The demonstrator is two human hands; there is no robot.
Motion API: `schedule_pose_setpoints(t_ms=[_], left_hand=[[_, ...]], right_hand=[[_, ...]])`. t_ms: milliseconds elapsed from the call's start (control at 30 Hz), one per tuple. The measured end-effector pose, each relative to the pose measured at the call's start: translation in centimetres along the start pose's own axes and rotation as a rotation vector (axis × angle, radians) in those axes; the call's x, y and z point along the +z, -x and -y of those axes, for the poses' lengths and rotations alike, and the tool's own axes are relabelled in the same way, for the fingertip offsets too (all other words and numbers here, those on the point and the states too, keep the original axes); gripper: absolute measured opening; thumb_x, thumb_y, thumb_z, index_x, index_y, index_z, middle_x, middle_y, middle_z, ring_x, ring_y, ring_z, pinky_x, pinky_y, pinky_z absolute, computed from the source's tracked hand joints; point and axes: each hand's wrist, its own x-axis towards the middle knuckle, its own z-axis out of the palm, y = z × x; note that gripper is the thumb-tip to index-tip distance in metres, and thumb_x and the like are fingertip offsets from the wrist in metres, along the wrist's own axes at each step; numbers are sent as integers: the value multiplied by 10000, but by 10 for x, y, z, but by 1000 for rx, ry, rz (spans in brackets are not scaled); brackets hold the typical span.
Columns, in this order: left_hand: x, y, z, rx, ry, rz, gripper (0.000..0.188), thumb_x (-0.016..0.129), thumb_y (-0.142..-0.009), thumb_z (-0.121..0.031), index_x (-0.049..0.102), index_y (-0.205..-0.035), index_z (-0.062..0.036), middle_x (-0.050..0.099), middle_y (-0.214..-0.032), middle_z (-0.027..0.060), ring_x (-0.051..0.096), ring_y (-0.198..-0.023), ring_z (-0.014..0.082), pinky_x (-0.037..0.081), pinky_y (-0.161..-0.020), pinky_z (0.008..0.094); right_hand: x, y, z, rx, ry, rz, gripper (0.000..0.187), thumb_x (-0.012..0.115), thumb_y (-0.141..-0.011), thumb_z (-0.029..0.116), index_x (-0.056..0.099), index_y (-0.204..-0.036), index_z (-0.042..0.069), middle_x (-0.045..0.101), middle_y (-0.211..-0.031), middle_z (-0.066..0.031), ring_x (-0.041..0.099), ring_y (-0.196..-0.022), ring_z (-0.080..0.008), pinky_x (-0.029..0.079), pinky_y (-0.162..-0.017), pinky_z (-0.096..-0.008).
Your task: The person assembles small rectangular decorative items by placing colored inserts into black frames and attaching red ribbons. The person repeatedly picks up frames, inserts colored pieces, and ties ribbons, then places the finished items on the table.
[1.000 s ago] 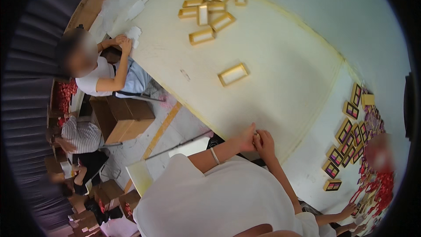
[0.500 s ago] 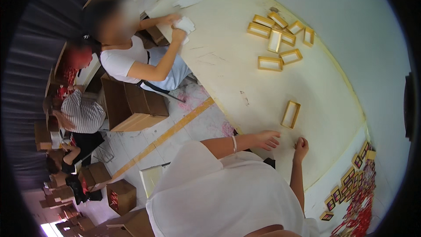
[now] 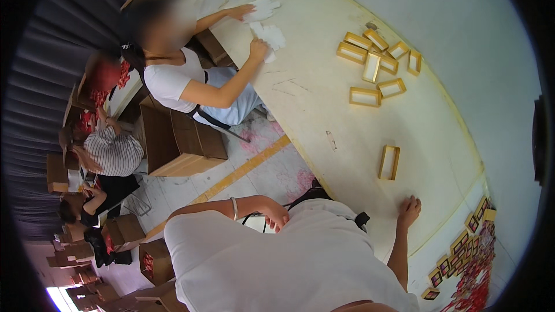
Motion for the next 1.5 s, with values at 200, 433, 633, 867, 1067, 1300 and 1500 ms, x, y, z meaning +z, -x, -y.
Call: schedule_pose_setpoints(t_ms=[200, 433, 633, 867, 1067, 1300, 1500], left_hand=[[4, -14, 6, 111, -344, -170, 280, 586, -713, -268, 572, -888, -51, 594, -777, 87, 555, -750, 207, 430, -671, 330], [23, -5, 3, 156, -273, -478, 293, 589, -684, -319, 559, -739, -33, 598, -733, 144, 561, -716, 317, 422, -621, 383], [30, 5, 14, 214, -137, -501, 217, 612, -677, -223, 536, -713, -22, 589, -686, 130, 561, -675, 288, 417, -600, 372], [24, 0, 12, 195, -19, -408, 227, 532, -805, -221, 595, -927, -40, 636, -854, 87, 566, -807, 150, 433, -695, 311], [-39, -34, -3, 116, -86, -517, 254, 526, -816, -235, 592, -934, -20, 620, -830, 105, 549, -829, 164, 426, -739, 311], [-63, -78, -89, 113, -218, -482, 264, 523, -818, -235, 582, -957, -19, 609, -859, 114, 542, -851, 176, 421, -754, 315], [-70, -105, -108, 116, -250, -390, 273, 520, -820, -235, 572, -976, -18, 600, -884, 121, 537, -870, 186, 417, -766, 318]], right_hand=[[-11, -5, 22, 50, -76, -53, 343, 565, -815, 159, 504, -1123, 20, 416, -1231, -232, 431, -1090, -386, 364, -902, -442], [-21, 18, 80, -74, -196, 91, 317, 545, -791, 49, 509, -1105, 21, 413, -1241, -213, 378, -1164, -379, 277, -981, -454], [-29, 41, 98, -81, -190, 94, 461, 582, -738, 42, 471, -1185, 59, 327, -1325, -205, 298, -1234, -369, 256, -996, -455], [-44, 21, 49, 225, 49, 18, 451, 615, -731, 181, 477, -1152, 92, 394, -1218, -209, 366, -1138, -355, 294, -922, -485], [8, -2, 47, 261, -66, -18, 333, 465, -835, 251, 503, -1139, 120, 382, -1219, -215, 356, -1154, -371, 258, -974, -501], [26, -40, 79, 279, -254, -258, 360, 445, -867, 238, 453, -1184, 68, 302, -1310, -240, 276, -1239, -380, 220, -1026, -473], [-57, -1, 75, 175, -458, -181, 397, 516, -829, 138, 420, -1206, 59, 367, -1258, -222, 374, -1160, -353, 309, -972, -440]])
